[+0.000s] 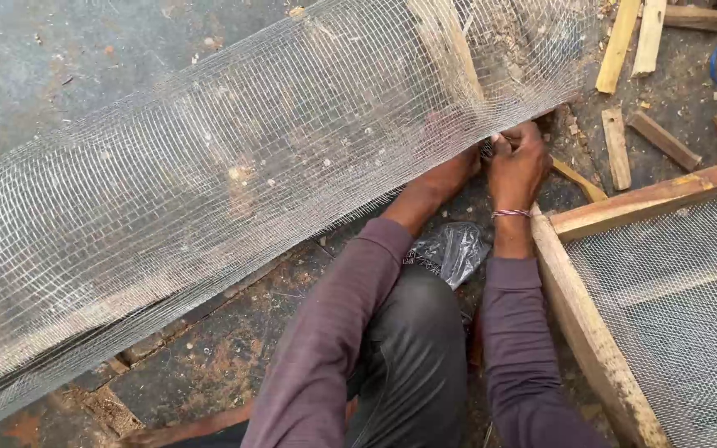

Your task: Assembling a wooden frame with wire mesh using a hammer and nails while sitting on the floor.

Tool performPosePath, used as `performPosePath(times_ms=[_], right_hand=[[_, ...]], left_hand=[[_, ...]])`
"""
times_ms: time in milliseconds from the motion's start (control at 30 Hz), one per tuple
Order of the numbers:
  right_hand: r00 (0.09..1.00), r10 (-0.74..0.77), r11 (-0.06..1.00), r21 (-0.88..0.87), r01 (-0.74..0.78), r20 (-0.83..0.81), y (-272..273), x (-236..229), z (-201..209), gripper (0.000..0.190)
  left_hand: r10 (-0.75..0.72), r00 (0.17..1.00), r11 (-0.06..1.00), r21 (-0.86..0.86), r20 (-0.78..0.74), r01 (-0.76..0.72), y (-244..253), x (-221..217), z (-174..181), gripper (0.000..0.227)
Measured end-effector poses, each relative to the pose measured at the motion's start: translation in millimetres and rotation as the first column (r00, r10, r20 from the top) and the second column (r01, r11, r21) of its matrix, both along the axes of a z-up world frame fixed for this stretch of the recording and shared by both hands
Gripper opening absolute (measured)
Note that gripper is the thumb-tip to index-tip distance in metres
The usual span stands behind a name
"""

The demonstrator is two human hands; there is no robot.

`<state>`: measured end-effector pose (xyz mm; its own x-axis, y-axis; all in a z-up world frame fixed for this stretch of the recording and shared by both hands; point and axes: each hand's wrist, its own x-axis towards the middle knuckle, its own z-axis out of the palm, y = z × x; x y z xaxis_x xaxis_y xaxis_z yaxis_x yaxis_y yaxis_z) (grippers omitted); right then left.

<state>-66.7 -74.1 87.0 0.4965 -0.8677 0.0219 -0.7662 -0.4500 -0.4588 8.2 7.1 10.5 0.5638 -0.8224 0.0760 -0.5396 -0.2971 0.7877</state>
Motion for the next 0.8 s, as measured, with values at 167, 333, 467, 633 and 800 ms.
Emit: performPosePath(times_ms=[167,333,467,633,800], right_hand=[[0.995,0.102,0.99,-0.099,-0.103,-0.01,27,-4,19,0.023],[0.787,0.082,0.991,0.035,-0.13,0.611,113,-52,58,0.032],[0.916,0.113,0.994,-0.041,-0.105,0.384,158,-140,60,0.028],[0.995,0.041,0.998,0.054,-0.036,-0.089,174,-191,63,0.055],[0.918,0.067,0.989,0.149,-0.008,-0.391,154,-234,28,0.059]], left_hand=[[-0.048,0.999,0.998,-0.046,0.0,0.048,4,4,11,0.033],[0.031,0.99,0.987,-0.159,0.136,-0.009,-2,-5,-21,0.036],[0.018,0.993,0.992,-0.124,0.115,-0.003,3,5,3,0.034],[-0.015,0.995,0.998,-0.067,0.096,0.021,7,7,19,0.029],[-0.015,0.991,0.996,-0.09,0.136,0.027,9,-2,-3,0.033]])
